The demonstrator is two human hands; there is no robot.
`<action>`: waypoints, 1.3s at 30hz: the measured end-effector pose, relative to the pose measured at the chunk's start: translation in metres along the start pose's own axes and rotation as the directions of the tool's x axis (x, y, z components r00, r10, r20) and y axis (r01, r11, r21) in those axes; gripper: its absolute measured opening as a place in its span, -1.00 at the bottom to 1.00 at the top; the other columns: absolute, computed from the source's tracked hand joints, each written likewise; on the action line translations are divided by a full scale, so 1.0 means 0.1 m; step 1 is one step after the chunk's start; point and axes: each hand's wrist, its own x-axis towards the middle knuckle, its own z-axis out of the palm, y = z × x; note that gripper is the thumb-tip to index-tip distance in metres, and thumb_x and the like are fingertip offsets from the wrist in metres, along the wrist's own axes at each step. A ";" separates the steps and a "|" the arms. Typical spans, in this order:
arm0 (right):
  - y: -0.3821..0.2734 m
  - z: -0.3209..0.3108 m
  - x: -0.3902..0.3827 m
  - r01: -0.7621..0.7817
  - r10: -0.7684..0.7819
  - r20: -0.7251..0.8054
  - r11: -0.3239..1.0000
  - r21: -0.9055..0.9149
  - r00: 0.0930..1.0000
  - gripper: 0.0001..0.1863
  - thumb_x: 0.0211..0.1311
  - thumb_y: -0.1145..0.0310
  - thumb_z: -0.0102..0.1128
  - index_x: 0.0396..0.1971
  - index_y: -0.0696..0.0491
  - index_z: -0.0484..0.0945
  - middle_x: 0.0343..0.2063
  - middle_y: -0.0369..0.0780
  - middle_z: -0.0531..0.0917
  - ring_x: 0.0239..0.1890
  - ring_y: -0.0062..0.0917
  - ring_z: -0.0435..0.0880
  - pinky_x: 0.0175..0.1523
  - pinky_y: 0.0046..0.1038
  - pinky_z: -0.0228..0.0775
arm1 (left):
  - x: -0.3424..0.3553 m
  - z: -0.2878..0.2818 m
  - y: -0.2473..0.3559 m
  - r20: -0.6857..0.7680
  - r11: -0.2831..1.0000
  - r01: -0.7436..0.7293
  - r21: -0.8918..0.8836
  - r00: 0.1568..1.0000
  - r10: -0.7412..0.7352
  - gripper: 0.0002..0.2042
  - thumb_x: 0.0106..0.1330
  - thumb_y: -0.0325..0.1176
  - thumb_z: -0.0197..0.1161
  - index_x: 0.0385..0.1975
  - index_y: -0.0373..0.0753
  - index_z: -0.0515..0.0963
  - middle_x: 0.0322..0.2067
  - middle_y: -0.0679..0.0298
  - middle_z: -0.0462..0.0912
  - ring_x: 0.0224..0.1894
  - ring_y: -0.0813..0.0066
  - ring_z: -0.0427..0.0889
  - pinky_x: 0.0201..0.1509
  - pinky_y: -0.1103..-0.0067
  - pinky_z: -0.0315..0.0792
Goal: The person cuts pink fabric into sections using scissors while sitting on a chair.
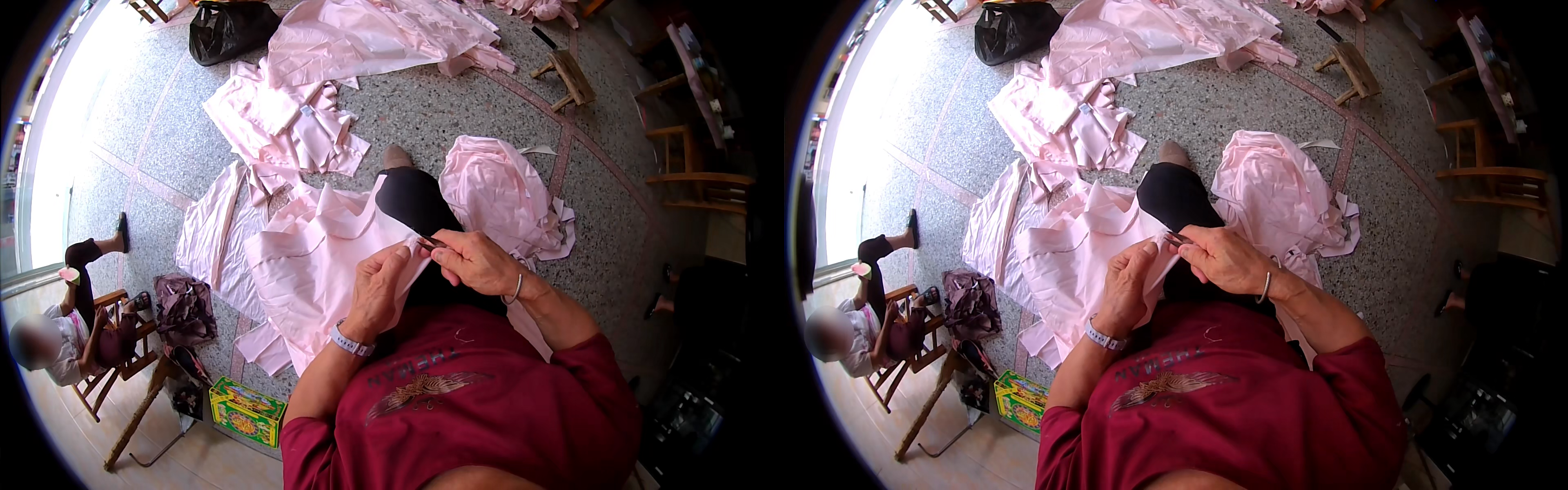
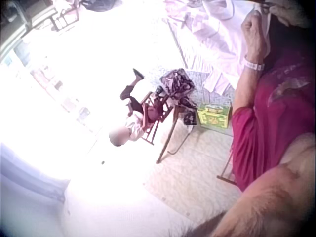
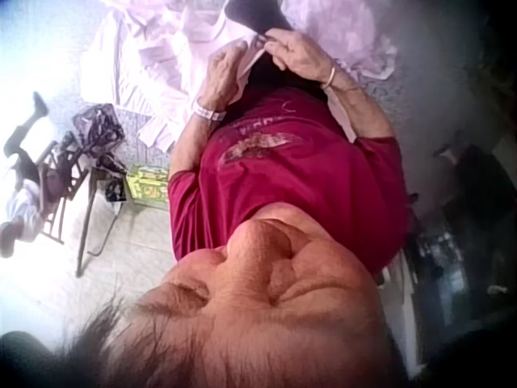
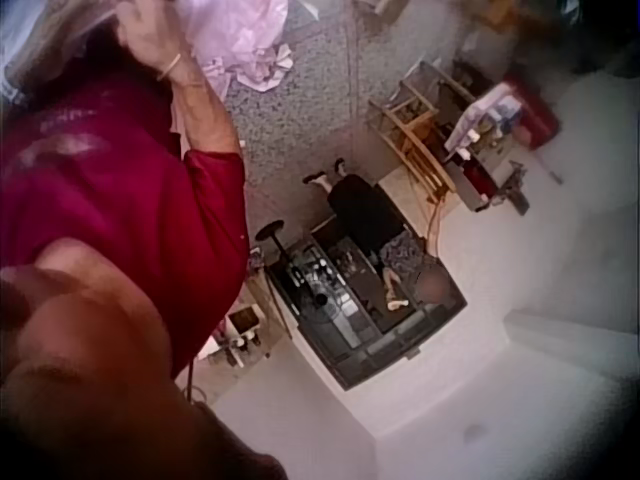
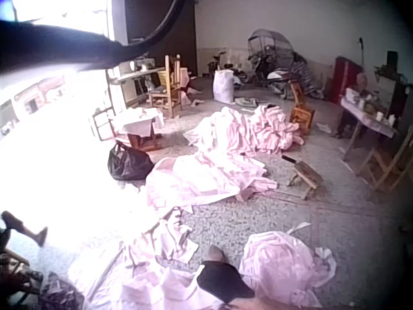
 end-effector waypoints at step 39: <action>0.25 -0.04 0.22 0.156 -0.095 -0.326 0.974 0.167 0.941 -0.76 0.31 0.28 0.24 -0.29 0.17 0.53 -0.63 -0.34 0.52 -0.56 -0.72 0.44 -0.43 -0.58 0.32 | 0.00 0.05 0.02 -0.074 0.998 -0.042 0.044 0.996 0.045 -0.72 0.43 -0.34 0.13 -0.09 -0.46 0.61 -0.20 0.25 0.66 -0.22 0.61 0.60 -0.09 0.67 0.48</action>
